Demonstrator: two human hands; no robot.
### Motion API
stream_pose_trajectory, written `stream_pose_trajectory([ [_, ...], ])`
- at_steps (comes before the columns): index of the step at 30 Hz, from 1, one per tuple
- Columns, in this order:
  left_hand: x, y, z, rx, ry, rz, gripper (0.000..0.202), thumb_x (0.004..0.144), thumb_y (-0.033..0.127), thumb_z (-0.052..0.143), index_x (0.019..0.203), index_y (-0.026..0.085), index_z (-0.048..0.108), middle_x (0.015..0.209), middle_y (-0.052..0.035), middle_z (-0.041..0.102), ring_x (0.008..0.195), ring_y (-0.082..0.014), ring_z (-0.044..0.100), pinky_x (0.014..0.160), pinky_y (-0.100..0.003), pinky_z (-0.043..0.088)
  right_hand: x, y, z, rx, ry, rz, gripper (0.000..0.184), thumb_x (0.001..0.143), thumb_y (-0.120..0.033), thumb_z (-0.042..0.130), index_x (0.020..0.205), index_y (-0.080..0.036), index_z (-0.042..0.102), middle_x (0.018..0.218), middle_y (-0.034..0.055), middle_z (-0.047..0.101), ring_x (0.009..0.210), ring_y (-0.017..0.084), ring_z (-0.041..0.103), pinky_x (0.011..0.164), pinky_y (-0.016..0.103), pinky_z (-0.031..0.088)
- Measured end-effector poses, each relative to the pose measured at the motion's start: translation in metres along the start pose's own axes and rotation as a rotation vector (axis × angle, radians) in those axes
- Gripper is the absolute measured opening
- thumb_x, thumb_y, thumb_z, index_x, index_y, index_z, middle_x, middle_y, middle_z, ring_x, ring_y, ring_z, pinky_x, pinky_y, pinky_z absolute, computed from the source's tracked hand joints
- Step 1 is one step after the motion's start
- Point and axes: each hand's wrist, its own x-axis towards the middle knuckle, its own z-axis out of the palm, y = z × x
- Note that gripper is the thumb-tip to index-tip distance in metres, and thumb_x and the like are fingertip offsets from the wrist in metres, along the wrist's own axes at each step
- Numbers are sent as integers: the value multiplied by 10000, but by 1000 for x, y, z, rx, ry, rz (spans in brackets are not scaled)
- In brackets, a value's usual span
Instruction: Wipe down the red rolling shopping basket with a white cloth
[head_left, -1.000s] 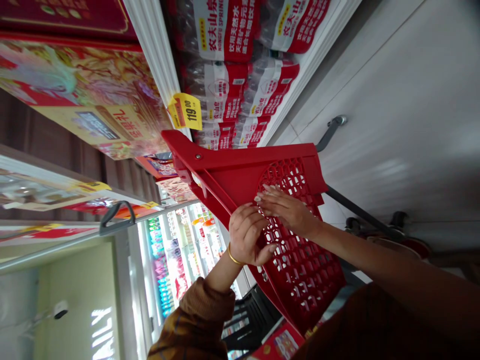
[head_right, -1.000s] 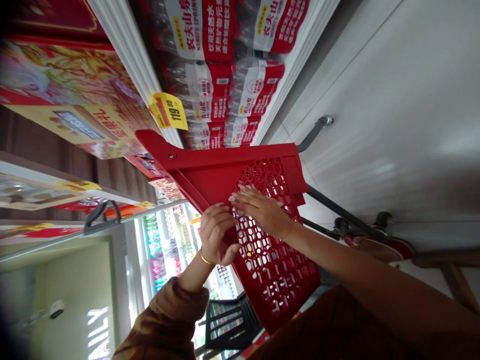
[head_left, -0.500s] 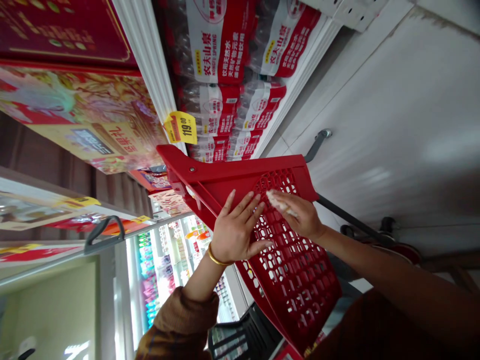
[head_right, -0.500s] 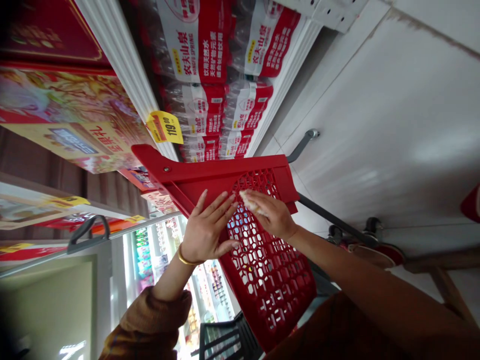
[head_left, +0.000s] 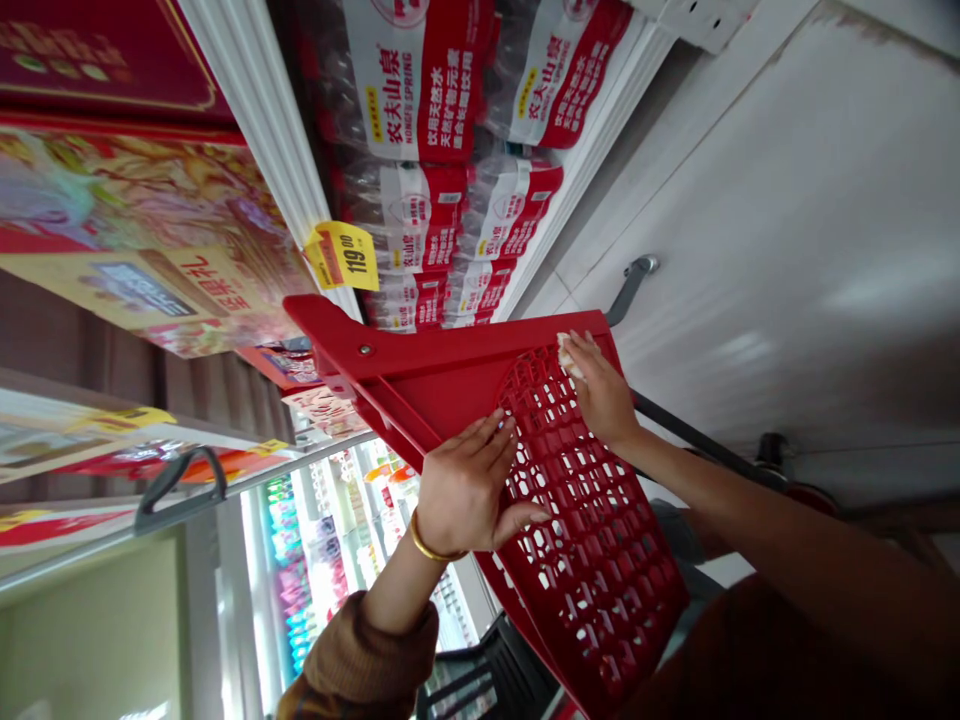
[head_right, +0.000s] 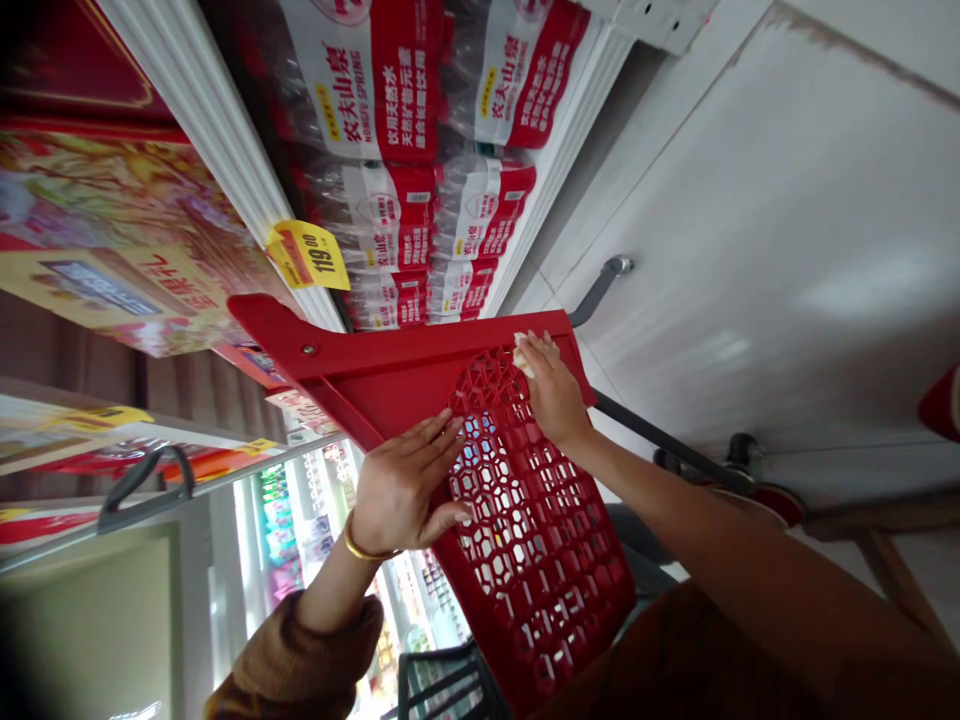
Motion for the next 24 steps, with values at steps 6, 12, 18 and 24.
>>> stream_pose_trajectory([
  [6,1,0,0,10,18,-2,692,903,642,346,1075,73,700,1132,-173,712,1125,-364,639,890,-514,587,-6,-14,1,28,-48,-107,615,900,-65,352,1479,-274,348,1484,39,454,1420,228,350,1188,524,325],
  [12,0,0,0,3,54,22,638,916,598,356,1014,82,718,1077,-159,734,1081,-349,666,855,-500,605,-20,-36,1,113,-116,-260,487,967,-162,371,1446,-240,406,1436,77,512,1413,219,362,1174,502,354],
  [18,1,2,-1,1,82,32,608,915,585,376,973,93,728,1036,-148,748,1047,-333,685,831,-479,614,-19,-45,-7,224,-160,-314,484,981,-216,396,1463,-247,369,1423,75,525,1388,221,407,1157,485,390],
  [24,0,8,-3,-32,132,32,595,913,596,384,937,116,734,1013,-121,757,1002,-303,707,832,-442,615,19,-36,-7,100,129,-16,485,934,-114,410,1380,-294,473,1464,25,479,1427,237,338,1176,522,343],
])
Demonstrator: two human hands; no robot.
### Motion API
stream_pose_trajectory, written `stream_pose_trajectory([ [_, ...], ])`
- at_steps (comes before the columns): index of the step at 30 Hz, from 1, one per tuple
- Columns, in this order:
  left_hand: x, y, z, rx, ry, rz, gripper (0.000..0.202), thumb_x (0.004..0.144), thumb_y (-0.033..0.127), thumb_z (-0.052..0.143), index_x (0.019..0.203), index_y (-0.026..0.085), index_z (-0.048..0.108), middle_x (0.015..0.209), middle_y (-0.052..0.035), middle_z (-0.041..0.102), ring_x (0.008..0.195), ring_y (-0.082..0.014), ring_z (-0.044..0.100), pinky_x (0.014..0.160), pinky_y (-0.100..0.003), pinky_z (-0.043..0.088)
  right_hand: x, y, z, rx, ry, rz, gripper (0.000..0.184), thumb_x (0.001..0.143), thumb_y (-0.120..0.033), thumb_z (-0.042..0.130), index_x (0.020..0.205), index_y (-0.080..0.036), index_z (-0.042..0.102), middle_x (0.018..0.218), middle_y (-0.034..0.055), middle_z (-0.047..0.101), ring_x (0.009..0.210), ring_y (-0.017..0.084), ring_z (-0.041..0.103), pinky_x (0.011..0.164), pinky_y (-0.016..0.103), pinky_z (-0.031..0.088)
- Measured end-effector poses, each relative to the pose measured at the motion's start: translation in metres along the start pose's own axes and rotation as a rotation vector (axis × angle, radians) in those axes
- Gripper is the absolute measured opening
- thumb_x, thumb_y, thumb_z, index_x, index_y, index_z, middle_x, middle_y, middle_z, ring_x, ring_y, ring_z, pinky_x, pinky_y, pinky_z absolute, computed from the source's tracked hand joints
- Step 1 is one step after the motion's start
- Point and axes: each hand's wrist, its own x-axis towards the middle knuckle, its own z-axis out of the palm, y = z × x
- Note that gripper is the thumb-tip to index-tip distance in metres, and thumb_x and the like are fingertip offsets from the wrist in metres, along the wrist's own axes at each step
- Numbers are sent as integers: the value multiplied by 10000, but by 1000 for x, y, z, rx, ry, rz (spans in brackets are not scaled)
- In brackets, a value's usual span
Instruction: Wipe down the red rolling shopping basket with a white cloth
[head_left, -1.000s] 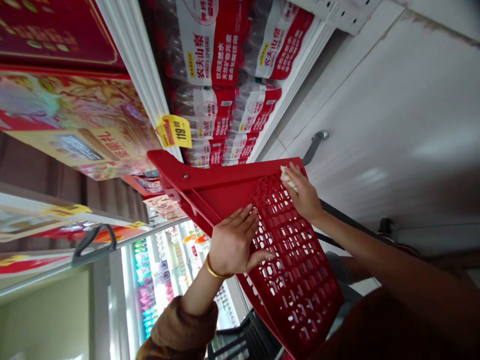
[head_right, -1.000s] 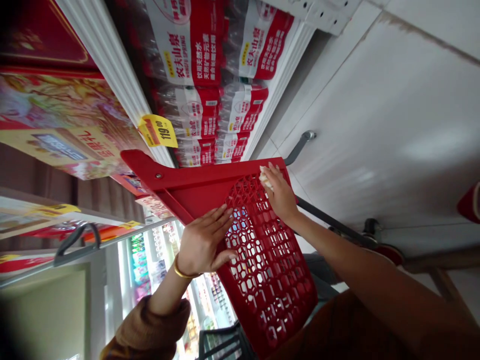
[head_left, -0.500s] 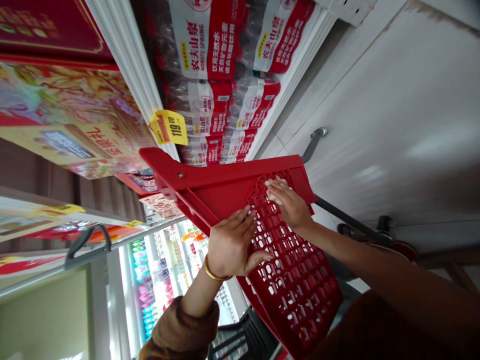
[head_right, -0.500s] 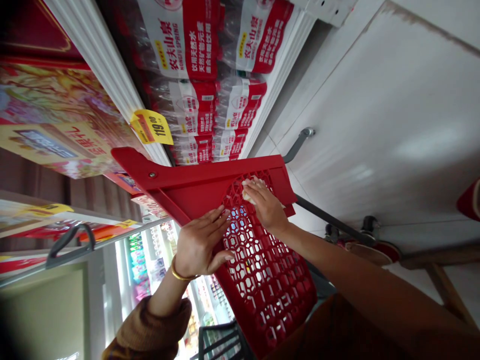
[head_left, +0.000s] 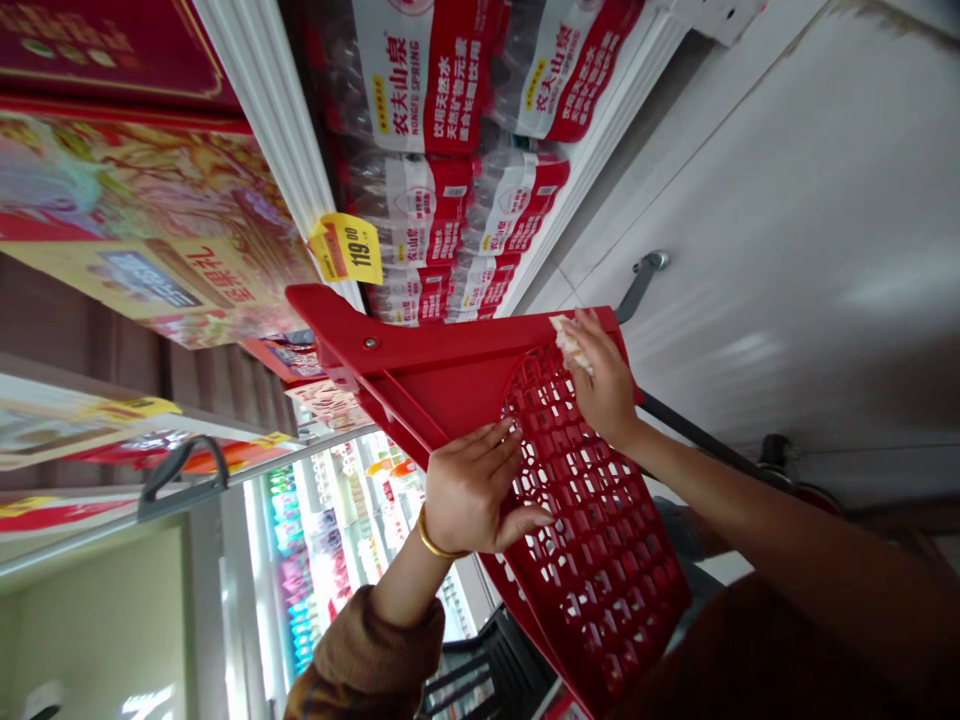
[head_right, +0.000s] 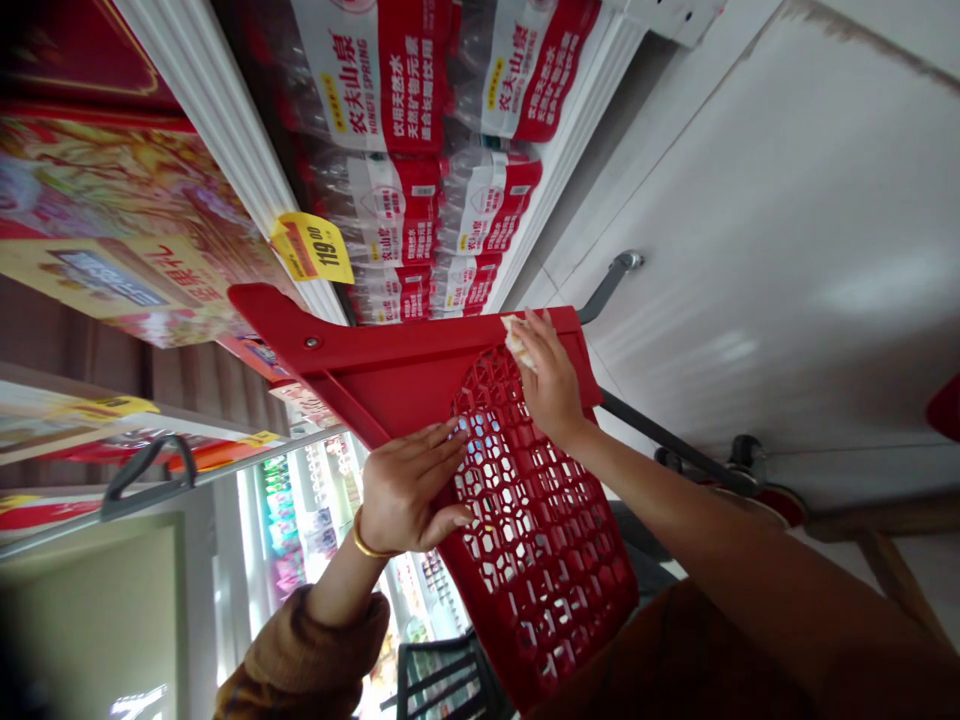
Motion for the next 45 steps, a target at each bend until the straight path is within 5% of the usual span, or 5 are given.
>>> stream_pose_trajectory([
  [20,-1,0,2,-85,162,33,506,925,544,413,836,145,711,834,-100,773,817,-232,749,704,-349,618,-29,-26,8,44,-300,-306,400,988,-198,404,1374,-251,495,1368,65,579,1404,220,379,1165,526,362],
  [26,-5,2,6,-104,254,20,479,934,518,392,893,156,703,863,-97,771,898,-233,738,1021,-474,486,-37,-27,0,126,-279,-433,435,985,-187,411,1415,-241,443,1309,77,617,1335,202,477,1131,496,420],
  [34,-7,7,7,-68,273,-29,503,926,548,373,1047,171,684,997,-93,763,1067,-262,686,1140,-565,305,2,-32,1,49,-70,-179,388,968,-254,464,1351,-291,516,1465,86,451,1359,247,437,1117,493,416],
  [39,-10,13,6,51,247,-179,747,921,676,176,1229,157,616,1220,-132,682,1302,-320,509,1191,-611,8,5,-21,8,-68,-264,-74,471,961,-377,490,1425,-327,428,1578,43,287,1482,325,152,1154,664,204],
  [45,-15,10,8,5,190,-216,820,917,693,117,1148,133,669,1169,-150,703,1233,-301,579,1178,-582,188,-13,-14,9,20,-296,-191,497,979,-149,331,1449,-292,407,1492,54,443,1441,222,306,1181,502,315],
])
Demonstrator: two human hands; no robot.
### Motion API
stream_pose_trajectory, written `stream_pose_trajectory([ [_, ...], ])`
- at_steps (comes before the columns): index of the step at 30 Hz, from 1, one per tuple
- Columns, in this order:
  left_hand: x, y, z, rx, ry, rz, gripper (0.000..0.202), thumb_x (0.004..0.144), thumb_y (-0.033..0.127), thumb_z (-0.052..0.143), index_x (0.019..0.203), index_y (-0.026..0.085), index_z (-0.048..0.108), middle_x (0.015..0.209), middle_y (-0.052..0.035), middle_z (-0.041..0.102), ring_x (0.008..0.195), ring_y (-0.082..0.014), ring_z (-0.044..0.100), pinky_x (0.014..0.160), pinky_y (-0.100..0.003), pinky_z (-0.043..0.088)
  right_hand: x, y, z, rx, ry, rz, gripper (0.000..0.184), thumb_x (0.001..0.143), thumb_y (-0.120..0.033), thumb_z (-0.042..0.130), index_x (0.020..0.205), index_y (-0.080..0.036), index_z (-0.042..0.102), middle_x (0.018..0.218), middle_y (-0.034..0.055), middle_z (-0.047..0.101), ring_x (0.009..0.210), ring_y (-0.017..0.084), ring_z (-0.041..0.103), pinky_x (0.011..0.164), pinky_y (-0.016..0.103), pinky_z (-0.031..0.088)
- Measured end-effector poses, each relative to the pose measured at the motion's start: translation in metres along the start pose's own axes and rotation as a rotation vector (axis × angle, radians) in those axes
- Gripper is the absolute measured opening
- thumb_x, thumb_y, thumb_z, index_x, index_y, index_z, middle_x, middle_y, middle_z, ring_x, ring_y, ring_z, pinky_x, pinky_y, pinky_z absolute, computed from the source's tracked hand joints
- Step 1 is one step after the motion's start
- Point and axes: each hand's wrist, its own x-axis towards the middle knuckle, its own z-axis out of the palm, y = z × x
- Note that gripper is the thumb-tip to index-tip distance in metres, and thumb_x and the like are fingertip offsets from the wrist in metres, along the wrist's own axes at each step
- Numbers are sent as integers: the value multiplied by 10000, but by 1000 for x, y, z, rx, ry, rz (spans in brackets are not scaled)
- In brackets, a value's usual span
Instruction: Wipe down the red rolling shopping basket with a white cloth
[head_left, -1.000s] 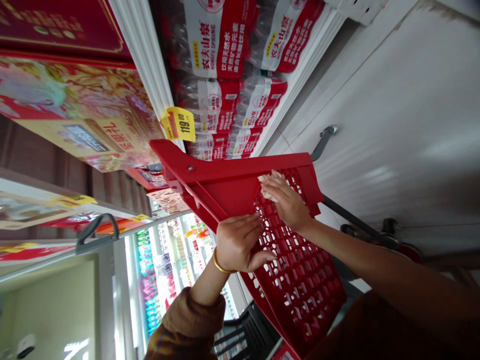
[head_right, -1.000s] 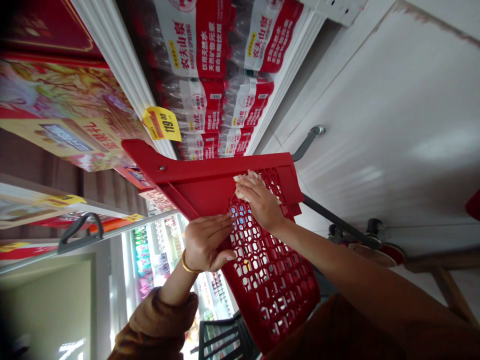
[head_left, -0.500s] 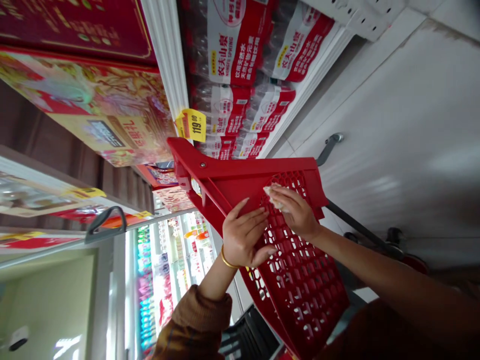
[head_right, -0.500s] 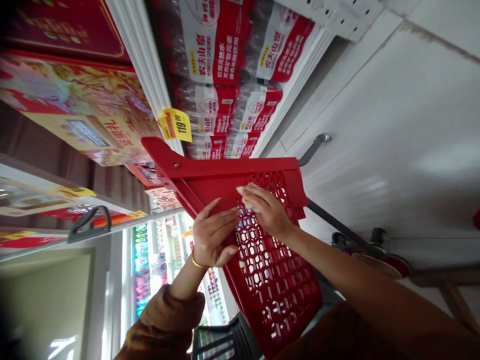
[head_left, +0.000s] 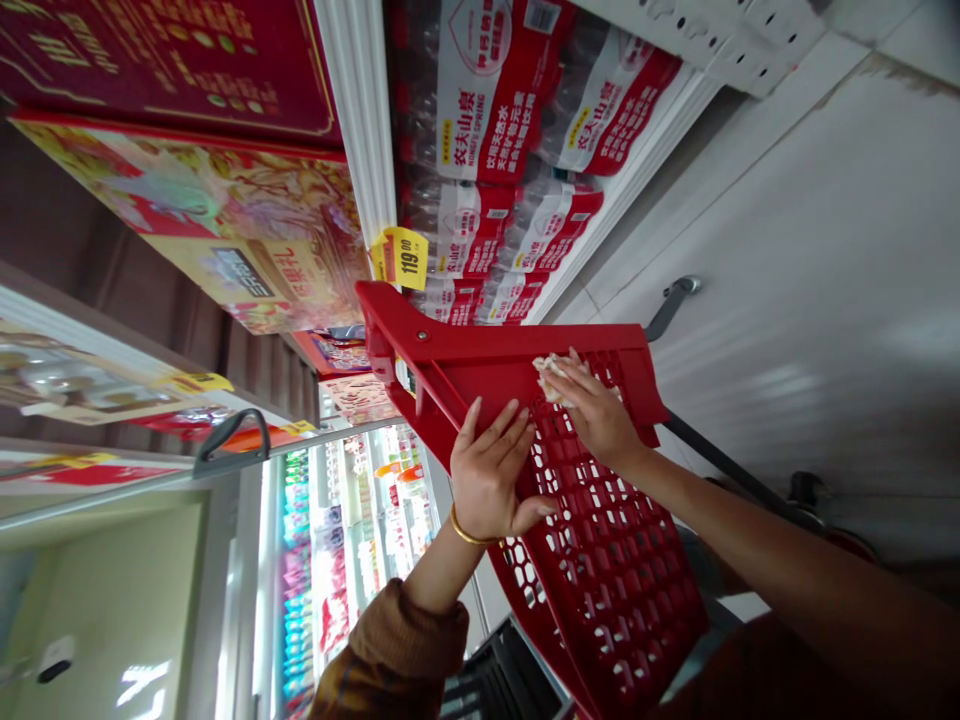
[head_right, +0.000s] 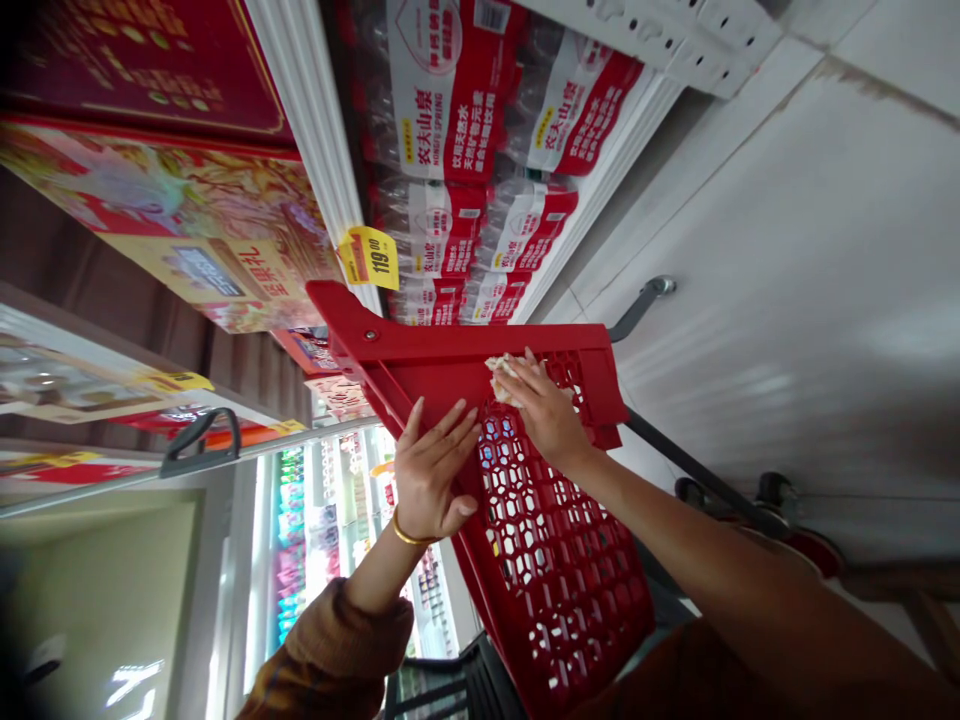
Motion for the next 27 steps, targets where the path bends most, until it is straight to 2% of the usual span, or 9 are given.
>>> stream_pose_trajectory([
  [6,1,-3,1,-9,-39,-5,802,914,694,162,1141,129,683,1143,-159,712,1177,-311,620,1156,-610,250,-13,-12,0,6,-23,-125,435,977,-149,383,1375,-272,508,1358,62,586,1358,211,450,1128,471,421],
  [11,3,-9,-7,-7,-54,56,828,895,726,188,1191,107,652,1179,-175,693,1170,-313,624,1153,-602,267,-17,-17,-6,33,-53,-187,413,974,-166,396,1359,-255,520,1328,67,606,1317,204,500,1090,430,472],
  [14,6,-18,-15,27,-4,96,829,892,738,183,1217,120,631,1197,-164,687,1222,-316,586,1181,-612,174,-7,-17,-12,46,-26,-183,442,970,-155,369,1390,-256,462,1338,68,594,1311,204,506,1091,443,469],
  [16,9,-26,-17,69,17,70,805,904,721,184,1260,131,600,1255,-157,658,1303,-324,509,1187,-620,99,5,-16,-15,53,24,-145,429,968,-175,376,1387,-242,435,1330,83,592,1320,215,492,1098,468,450],
  [19,11,-33,-14,92,11,23,789,918,699,166,1344,142,529,1345,-147,596,1388,-323,395,1188,-605,32,31,-12,-19,25,100,-89,318,950,-245,459,1264,-239,509,1230,95,629,1263,255,518,1072,502,437],
  [22,11,-33,-8,73,27,2,793,919,694,131,1401,162,469,1379,-136,569,1415,-314,352,1188,-590,-27,61,-6,-24,-30,9,-136,198,919,-254,486,1077,-214,598,1118,102,624,1094,266,563,994,495,449],
  [27,8,-25,-3,53,76,-3,789,927,677,101,1439,167,417,1377,-130,572,1432,-304,323,1186,-571,-77,88,-4,-27,-8,-288,-259,191,868,-236,431,823,-185,610,992,86,536,915,235,530,866,451,445],
])
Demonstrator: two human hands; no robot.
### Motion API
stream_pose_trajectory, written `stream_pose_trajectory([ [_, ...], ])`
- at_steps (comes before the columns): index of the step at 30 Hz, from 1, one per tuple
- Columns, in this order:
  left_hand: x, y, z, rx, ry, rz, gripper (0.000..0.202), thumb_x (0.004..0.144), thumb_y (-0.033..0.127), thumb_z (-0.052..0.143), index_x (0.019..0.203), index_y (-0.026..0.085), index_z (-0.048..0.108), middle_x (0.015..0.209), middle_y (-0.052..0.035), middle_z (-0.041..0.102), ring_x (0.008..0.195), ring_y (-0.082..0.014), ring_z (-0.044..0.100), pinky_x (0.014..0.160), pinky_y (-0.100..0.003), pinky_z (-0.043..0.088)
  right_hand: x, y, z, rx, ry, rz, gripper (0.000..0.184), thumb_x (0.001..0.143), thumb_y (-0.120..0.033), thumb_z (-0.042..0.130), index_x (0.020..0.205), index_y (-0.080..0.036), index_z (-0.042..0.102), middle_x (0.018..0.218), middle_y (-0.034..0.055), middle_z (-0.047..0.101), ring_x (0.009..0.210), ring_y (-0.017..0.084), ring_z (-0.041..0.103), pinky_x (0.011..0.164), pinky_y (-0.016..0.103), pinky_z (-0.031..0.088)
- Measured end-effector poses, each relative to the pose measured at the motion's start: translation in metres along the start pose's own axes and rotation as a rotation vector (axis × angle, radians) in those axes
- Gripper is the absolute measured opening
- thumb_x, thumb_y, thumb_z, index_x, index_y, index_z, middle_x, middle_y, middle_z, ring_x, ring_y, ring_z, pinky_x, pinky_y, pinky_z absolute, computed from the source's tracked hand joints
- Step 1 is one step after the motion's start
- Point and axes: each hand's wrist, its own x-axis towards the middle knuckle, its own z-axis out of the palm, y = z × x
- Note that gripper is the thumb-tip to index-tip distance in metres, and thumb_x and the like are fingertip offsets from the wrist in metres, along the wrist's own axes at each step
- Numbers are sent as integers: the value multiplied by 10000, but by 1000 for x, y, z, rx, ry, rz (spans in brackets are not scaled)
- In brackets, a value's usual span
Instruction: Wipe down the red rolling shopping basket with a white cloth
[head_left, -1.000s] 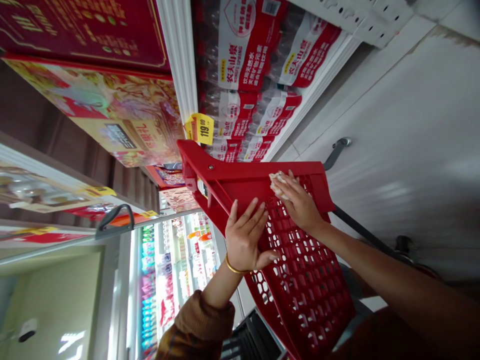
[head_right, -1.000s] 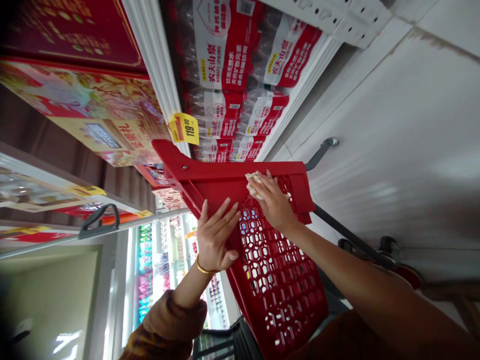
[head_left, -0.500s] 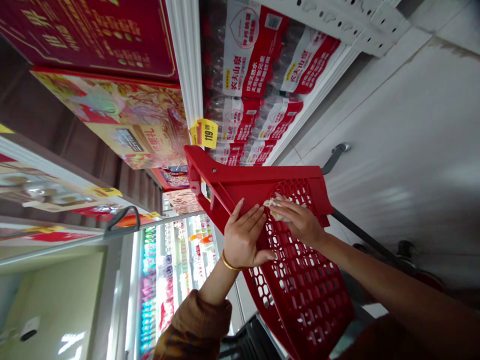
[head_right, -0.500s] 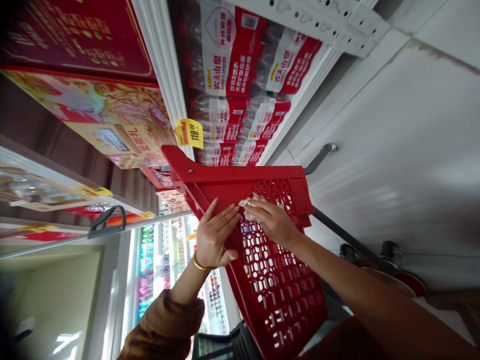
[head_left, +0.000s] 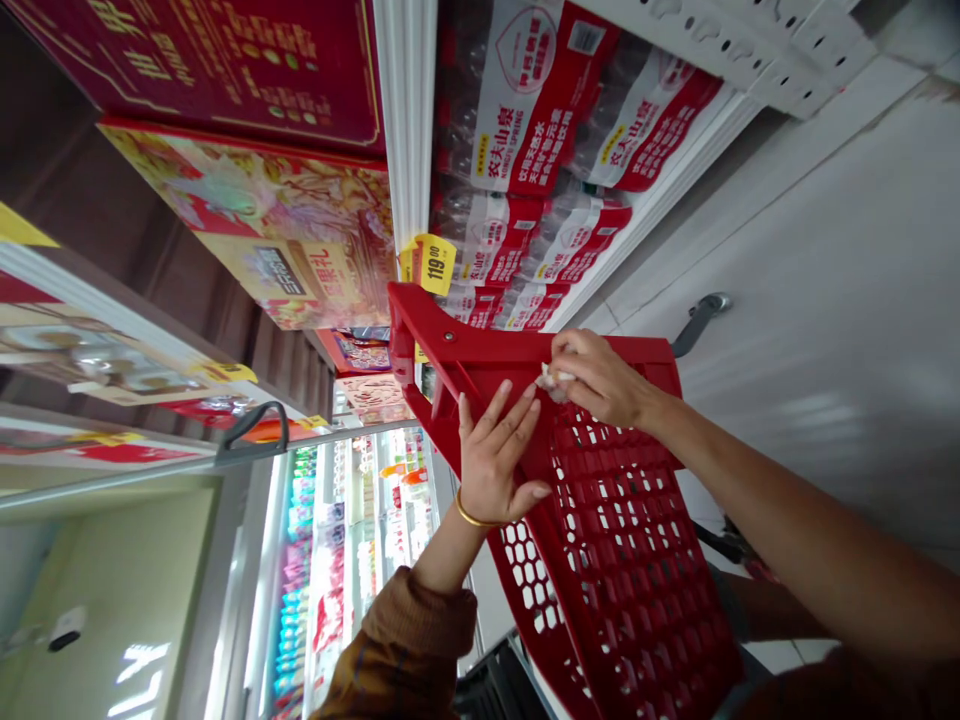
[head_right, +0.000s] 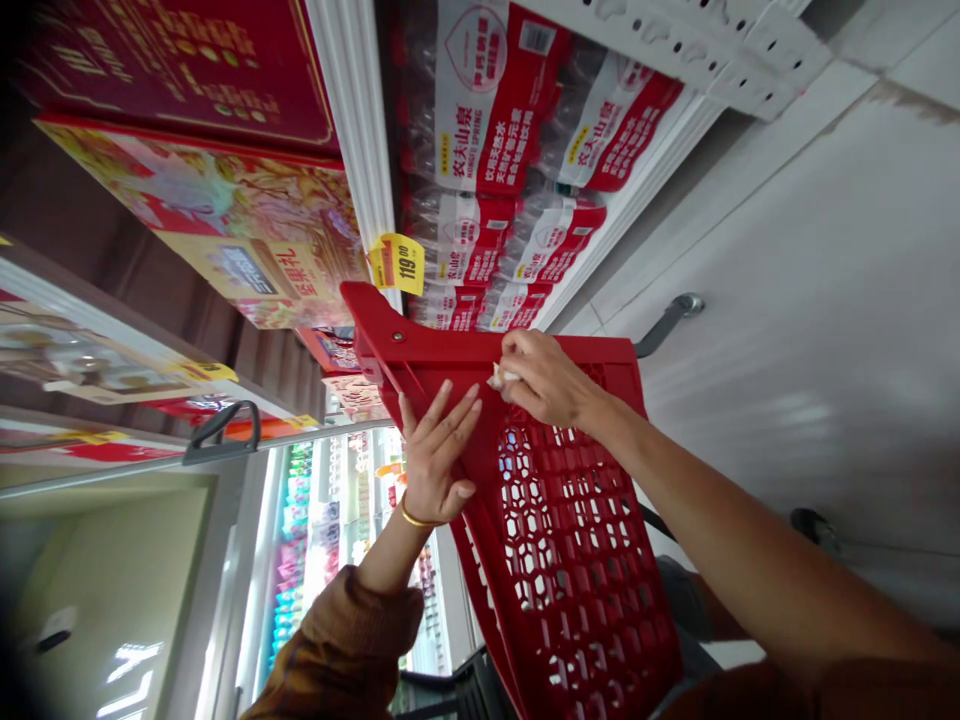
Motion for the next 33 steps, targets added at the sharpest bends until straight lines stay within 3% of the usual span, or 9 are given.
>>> stream_pose_trajectory([
  [3,-1,3,0,-13,16,1,785,929,670,91,1438,173,423,1361,-126,587,1426,-311,334,1185,-579,-93,2,0,5,-45,12,28,193,884,-217,389,848,-199,579,959,73,536,906,236,510,888,473,419],
  [7,-1,4,1,-19,31,-10,790,926,674,90,1437,174,426,1360,-127,588,1433,-320,316,1179,-590,-111,-1,0,17,-6,271,87,228,896,-278,476,1109,-203,512,1112,108,507,1068,257,507,943,454,458],
  [10,-1,4,1,-20,30,-11,785,927,673,91,1444,179,414,1368,-123,581,1444,-312,295,1183,-582,-105,-7,0,22,18,453,182,296,869,-395,609,1105,-228,546,1212,116,472,1134,268,517,977,454,480],
  [12,-1,4,1,-20,31,-8,779,929,670,95,1445,179,411,1370,-122,580,1447,-308,288,1184,-581,-98,-13,-3,25,-26,500,240,288,861,-435,635,1075,-246,600,1275,108,473,1218,302,492,1041,509,442],
  [15,-1,4,1,-13,41,-8,775,930,669,99,1439,181,421,1365,-123,585,1444,-312,294,1183,-590,-94,-19,-12,33,-122,487,325,319,931,-431,528,1215,-301,591,1435,76,429,1409,381,296,1115,675,274],
  [18,-1,5,1,1,36,-9,780,929,670,88,1444,185,415,1364,-118,586,1453,-309,272,1185,-586,-96,-18,-24,43,-117,408,398,496,952,-452,479,1426,-319,413,1545,83,326,1456,415,181,1088,746,237],
  [21,-1,6,1,17,41,-24,801,923,673,54,1468,183,377,1372,-113,580,1473,-302,214,1186,-579,-101,-13,-30,50,-86,393,369,628,936,-450,521,1500,-296,291,1576,100,271,1465,378,183,1121,674,292],
  [25,-2,6,1,36,53,-78,846,904,691,7,1490,177,337,1412,-116,541,1485,-308,160,1186,-588,-78,-12,-26,53,-76,375,267,596,981,-291,458,1526,-302,215,1545,88,350,1451,290,265,1157,576,337],
  [33,1,-1,-1,5,-27,-29,830,917,689,75,1431,142,428,1399,-159,543,1423,-307,338,1193,-565,5,-23,-20,52,-24,245,112,575,980,-139,401,1514,-283,247,1521,75,385,1422,245,328,1162,521,369],
])
